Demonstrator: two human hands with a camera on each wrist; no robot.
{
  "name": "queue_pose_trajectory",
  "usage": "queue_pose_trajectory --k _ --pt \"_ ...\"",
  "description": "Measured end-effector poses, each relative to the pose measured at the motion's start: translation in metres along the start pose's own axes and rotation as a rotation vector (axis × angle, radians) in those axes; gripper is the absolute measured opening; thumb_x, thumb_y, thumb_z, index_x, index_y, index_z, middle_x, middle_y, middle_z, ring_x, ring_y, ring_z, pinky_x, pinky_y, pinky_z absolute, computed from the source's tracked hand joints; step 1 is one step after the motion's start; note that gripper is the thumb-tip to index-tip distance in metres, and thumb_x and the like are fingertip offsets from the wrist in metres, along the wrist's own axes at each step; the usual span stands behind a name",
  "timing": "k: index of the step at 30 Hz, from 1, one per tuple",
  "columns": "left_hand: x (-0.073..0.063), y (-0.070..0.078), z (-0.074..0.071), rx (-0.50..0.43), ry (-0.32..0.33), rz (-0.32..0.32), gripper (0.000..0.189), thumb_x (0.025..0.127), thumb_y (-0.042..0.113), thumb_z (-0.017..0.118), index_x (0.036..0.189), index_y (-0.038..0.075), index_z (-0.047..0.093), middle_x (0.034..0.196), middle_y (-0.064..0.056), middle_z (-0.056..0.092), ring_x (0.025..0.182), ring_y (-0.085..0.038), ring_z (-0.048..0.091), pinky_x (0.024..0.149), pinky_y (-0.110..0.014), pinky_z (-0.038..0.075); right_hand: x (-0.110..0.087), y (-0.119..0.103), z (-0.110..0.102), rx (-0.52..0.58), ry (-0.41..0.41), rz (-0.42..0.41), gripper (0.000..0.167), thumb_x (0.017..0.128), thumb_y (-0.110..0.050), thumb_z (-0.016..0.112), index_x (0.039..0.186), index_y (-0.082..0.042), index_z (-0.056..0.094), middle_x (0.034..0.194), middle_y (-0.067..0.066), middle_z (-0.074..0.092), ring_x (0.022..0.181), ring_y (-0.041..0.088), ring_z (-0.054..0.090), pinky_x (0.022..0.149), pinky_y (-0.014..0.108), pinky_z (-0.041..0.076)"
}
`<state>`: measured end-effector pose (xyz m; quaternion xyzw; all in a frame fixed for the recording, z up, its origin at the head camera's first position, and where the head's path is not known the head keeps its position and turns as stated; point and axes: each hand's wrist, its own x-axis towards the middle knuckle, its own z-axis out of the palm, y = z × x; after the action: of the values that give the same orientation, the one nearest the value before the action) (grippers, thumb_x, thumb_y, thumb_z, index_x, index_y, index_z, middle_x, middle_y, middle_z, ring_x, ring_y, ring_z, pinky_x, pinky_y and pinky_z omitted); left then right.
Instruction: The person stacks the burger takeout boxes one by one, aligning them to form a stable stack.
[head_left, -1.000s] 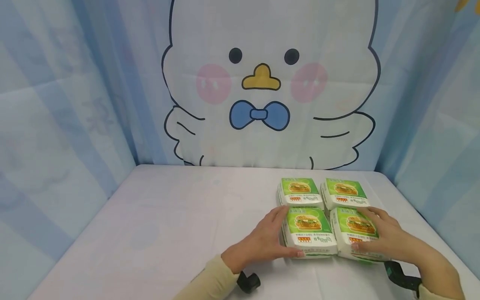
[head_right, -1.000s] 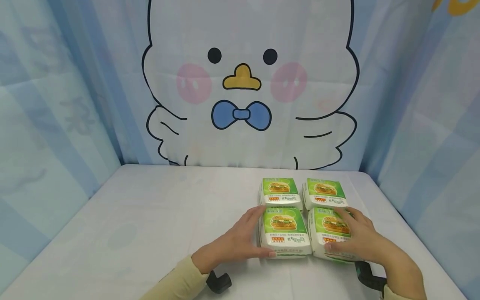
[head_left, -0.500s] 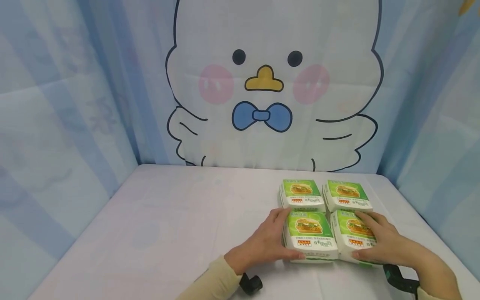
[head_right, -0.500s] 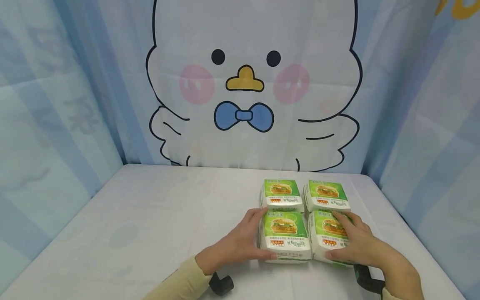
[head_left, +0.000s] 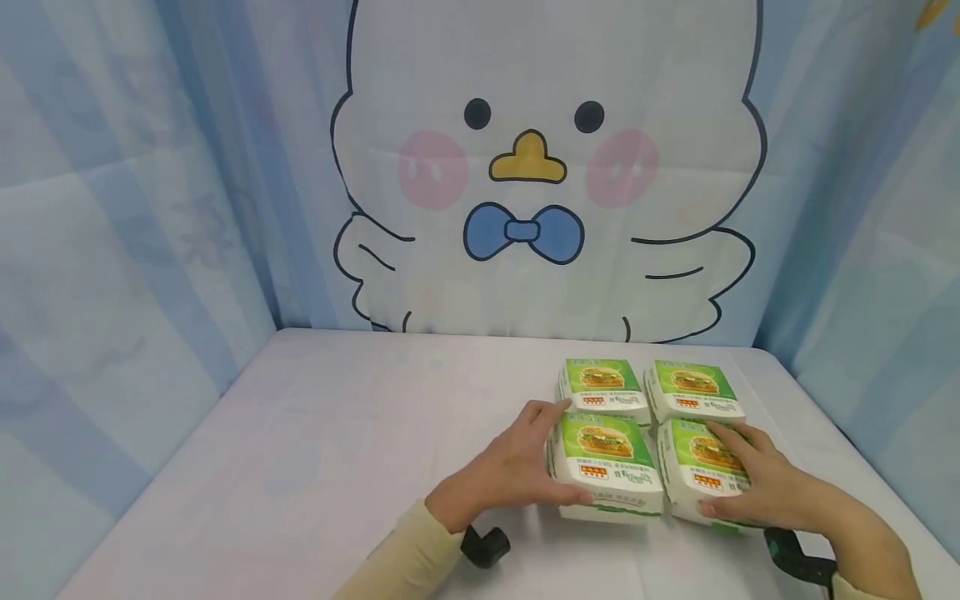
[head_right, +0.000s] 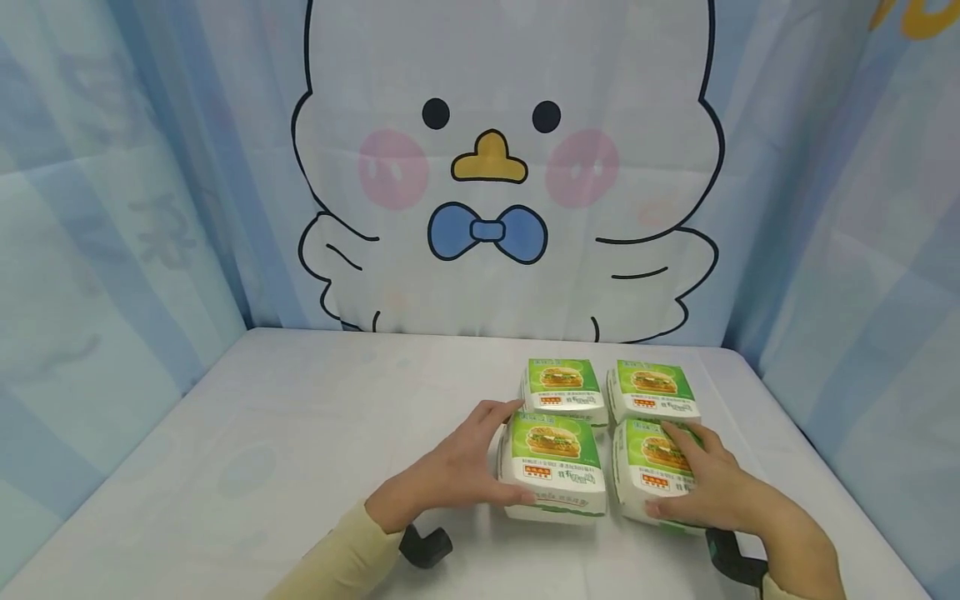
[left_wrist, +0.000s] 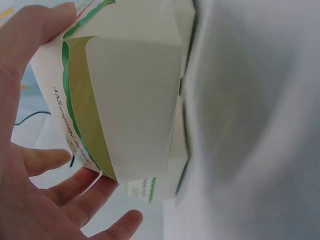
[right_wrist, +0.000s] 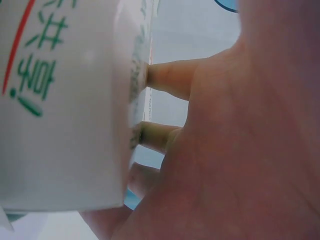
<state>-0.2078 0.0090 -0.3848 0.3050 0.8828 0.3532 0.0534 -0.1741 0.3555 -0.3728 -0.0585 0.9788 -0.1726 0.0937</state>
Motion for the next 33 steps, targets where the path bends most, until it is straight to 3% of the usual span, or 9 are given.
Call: queue_pose_trajectory --k 8,19,33 --pt "-0.006 -0.002 -0.02 -0.018 0.064 0.045 0.107 0.072 0.057 0.082 0.157 0.027 0.024 0.143 0.002 0.039 0.116 -0.011 0.049 0.098 -0.029 0.049 0.002 -0.002 0.001 -0.012 -0.028 0.003 0.112 0.078 -0.054 0.075 0.153 0.004 0.017 0.146 0.039 0.008 0.119 0.061 0.037 0.082 0.068 0.047" --pt "-0.008 -0.006 -0.033 -0.015 0.108 0.026 0.106 0.073 0.056 0.082 0.157 0.028 0.023 0.146 0.002 0.037 0.12 -0.012 0.048 0.102 -0.035 0.049 0.003 -0.002 0.0 0.03 -0.094 0.002 0.116 0.078 -0.052 0.076 0.155 0.004 0.01 0.148 0.036 0.001 0.115 0.057 0.039 0.082 0.063 0.048" --pt "-0.011 -0.017 -0.046 -0.002 0.154 0.008 0.106 0.073 0.053 0.083 0.157 0.026 0.024 0.148 -0.001 0.037 0.123 -0.016 0.048 0.105 -0.04 0.049 0.004 -0.009 0.003 -0.004 -0.034 -0.03 0.108 0.079 -0.05 0.077 0.154 0.001 0.019 0.148 0.034 0.01 0.114 0.051 0.043 0.081 0.061 0.049"
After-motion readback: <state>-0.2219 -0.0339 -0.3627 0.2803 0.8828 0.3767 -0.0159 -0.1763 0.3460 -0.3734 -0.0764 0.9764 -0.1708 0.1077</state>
